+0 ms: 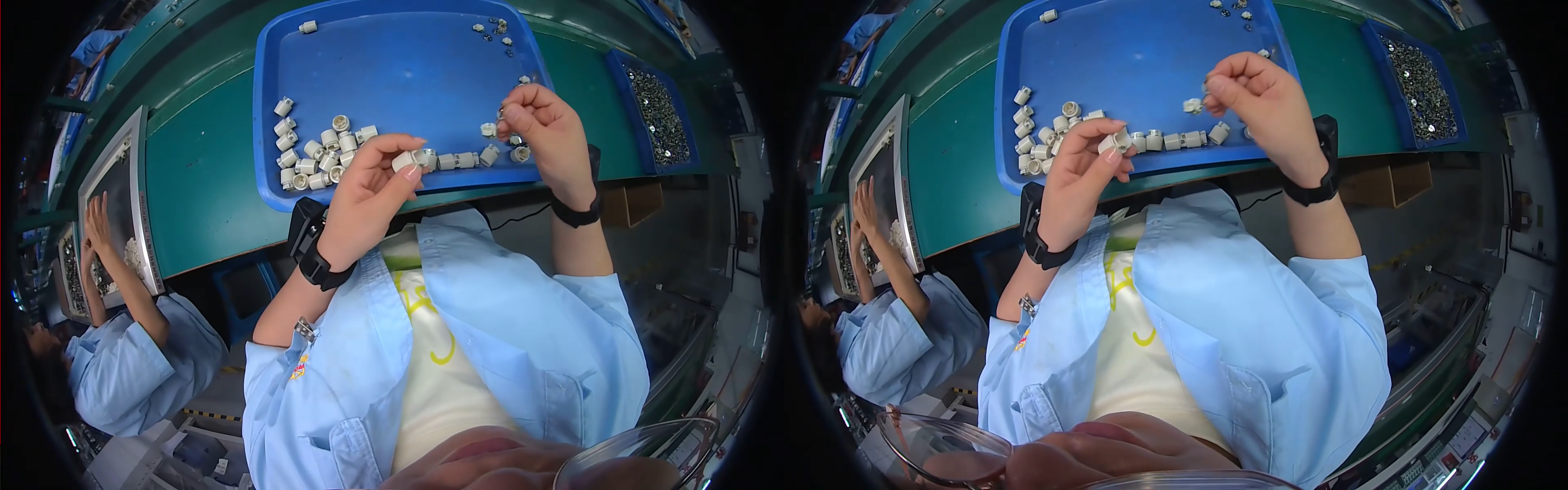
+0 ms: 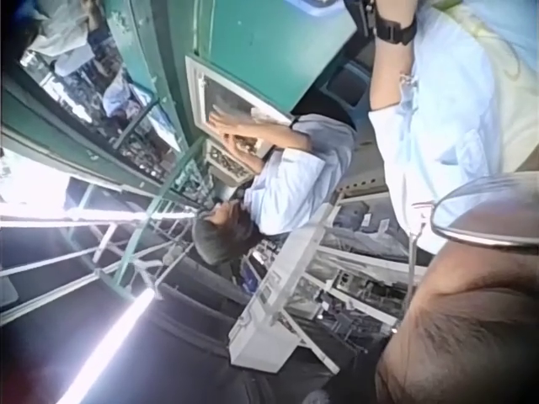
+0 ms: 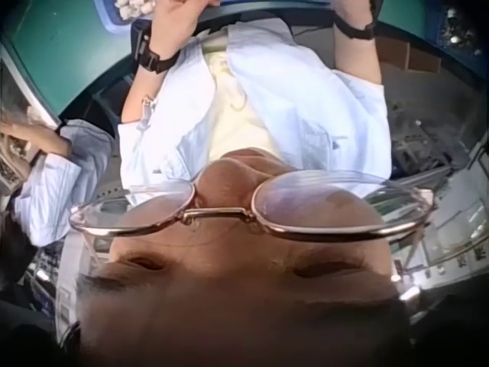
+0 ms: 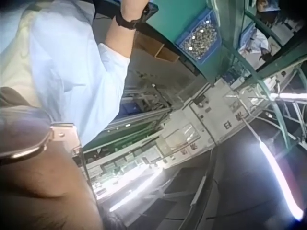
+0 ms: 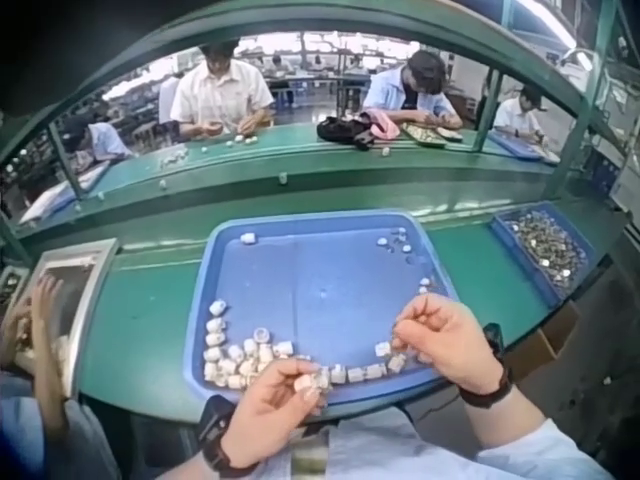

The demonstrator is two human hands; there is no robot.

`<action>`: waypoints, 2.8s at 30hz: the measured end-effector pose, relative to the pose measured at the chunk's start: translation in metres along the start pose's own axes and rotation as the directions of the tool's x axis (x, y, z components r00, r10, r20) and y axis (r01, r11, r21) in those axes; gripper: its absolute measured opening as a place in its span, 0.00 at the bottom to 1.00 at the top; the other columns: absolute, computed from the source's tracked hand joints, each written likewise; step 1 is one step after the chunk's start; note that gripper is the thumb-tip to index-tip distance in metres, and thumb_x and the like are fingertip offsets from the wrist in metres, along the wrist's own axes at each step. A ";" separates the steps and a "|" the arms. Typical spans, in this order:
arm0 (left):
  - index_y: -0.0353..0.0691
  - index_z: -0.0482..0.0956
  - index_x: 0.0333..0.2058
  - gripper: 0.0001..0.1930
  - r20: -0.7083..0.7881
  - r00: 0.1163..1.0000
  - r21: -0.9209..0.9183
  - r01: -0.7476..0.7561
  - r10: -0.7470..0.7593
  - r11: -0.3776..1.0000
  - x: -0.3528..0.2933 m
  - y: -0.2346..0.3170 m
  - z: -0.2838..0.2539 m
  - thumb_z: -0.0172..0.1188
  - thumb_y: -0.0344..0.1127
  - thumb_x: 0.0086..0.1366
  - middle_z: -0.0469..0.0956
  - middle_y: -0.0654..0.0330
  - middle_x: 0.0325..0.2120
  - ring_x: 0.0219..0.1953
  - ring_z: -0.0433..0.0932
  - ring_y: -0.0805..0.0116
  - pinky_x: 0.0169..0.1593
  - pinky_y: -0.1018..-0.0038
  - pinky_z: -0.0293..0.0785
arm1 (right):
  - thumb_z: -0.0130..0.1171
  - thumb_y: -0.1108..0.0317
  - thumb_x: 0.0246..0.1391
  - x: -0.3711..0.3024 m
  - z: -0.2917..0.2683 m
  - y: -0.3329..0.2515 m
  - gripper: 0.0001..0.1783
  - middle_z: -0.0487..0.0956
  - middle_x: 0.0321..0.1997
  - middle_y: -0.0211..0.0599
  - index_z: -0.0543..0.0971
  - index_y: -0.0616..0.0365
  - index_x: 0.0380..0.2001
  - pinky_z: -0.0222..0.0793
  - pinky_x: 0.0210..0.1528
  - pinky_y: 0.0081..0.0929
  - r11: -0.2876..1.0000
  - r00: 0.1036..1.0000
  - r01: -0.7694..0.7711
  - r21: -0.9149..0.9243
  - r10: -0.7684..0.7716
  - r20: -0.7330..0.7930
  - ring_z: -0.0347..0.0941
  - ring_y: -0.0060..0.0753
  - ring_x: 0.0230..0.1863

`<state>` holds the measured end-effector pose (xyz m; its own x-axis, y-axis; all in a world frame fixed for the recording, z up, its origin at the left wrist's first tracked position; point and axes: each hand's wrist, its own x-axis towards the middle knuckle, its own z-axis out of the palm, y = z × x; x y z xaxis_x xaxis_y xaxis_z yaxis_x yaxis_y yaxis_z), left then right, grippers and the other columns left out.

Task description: The person picks up a white plastic housing and a metal component from a blue tray, fits the metal component into the housing, and places the assembled unit back into the tray.

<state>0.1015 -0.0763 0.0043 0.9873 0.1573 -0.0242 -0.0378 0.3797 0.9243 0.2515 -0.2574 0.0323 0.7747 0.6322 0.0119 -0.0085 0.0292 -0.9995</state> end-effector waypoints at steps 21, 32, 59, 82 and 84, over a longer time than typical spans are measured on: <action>0.36 0.76 0.37 0.10 -0.039 0.995 0.045 0.088 -0.087 0.995 -0.002 0.004 0.006 0.58 0.30 0.56 0.73 0.67 0.31 0.34 0.69 0.82 0.40 0.85 0.65 | 0.56 0.82 0.41 -0.025 0.058 0.013 0.10 0.74 0.28 0.38 0.70 0.60 0.29 0.65 0.34 0.24 0.698 0.753 0.657 -0.286 -0.626 0.204 0.70 0.34 0.31; 0.37 0.72 0.42 0.12 -0.056 0.998 -0.057 0.016 -0.020 0.998 0.000 -0.002 0.004 0.54 0.26 0.57 0.73 0.65 0.32 0.28 0.70 0.81 0.34 0.85 0.68 | 0.54 0.80 0.46 -0.027 0.066 0.024 0.08 0.72 0.33 0.40 0.70 0.62 0.33 0.64 0.37 0.22 0.774 0.806 0.590 -0.230 -0.579 0.121 0.68 0.30 0.34; 0.37 0.69 0.42 0.11 -0.064 0.993 -0.358 0.068 -0.097 0.931 0.004 -0.015 -0.009 0.53 0.30 0.59 0.71 0.62 0.29 0.28 0.68 0.78 0.32 0.83 0.66 | 0.55 0.81 0.44 -0.023 0.073 0.028 0.11 0.74 0.33 0.39 0.74 0.64 0.35 0.66 0.36 0.20 0.766 0.832 0.553 -0.329 -0.529 0.168 0.70 0.29 0.34; 0.37 0.72 0.31 0.10 -0.128 0.985 -0.081 0.101 -0.111 0.992 0.002 -0.018 -0.014 0.61 0.33 0.53 0.73 0.64 0.26 0.28 0.70 0.78 0.32 0.84 0.66 | 0.56 0.82 0.38 -0.022 0.082 0.030 0.18 0.75 0.32 0.40 0.75 0.61 0.37 0.66 0.32 0.23 0.691 0.845 0.529 -0.493 -0.486 0.226 0.71 0.34 0.32; 0.36 0.72 0.31 0.09 -0.143 0.990 0.115 0.032 -0.015 0.993 0.003 -0.018 -0.018 0.61 0.31 0.51 0.73 0.64 0.26 0.29 0.71 0.77 0.34 0.83 0.67 | 0.55 0.82 0.39 -0.023 0.086 0.022 0.17 0.75 0.33 0.41 0.75 0.62 0.38 0.66 0.34 0.23 0.714 0.859 0.512 -0.479 -0.437 0.267 0.71 0.35 0.33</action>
<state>0.1019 -0.0661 -0.0195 0.9554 0.2805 -0.0928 0.0119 0.2775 0.9607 0.1796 -0.2049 0.0122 0.5002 0.7373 0.4540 0.6929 -0.0263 -0.7206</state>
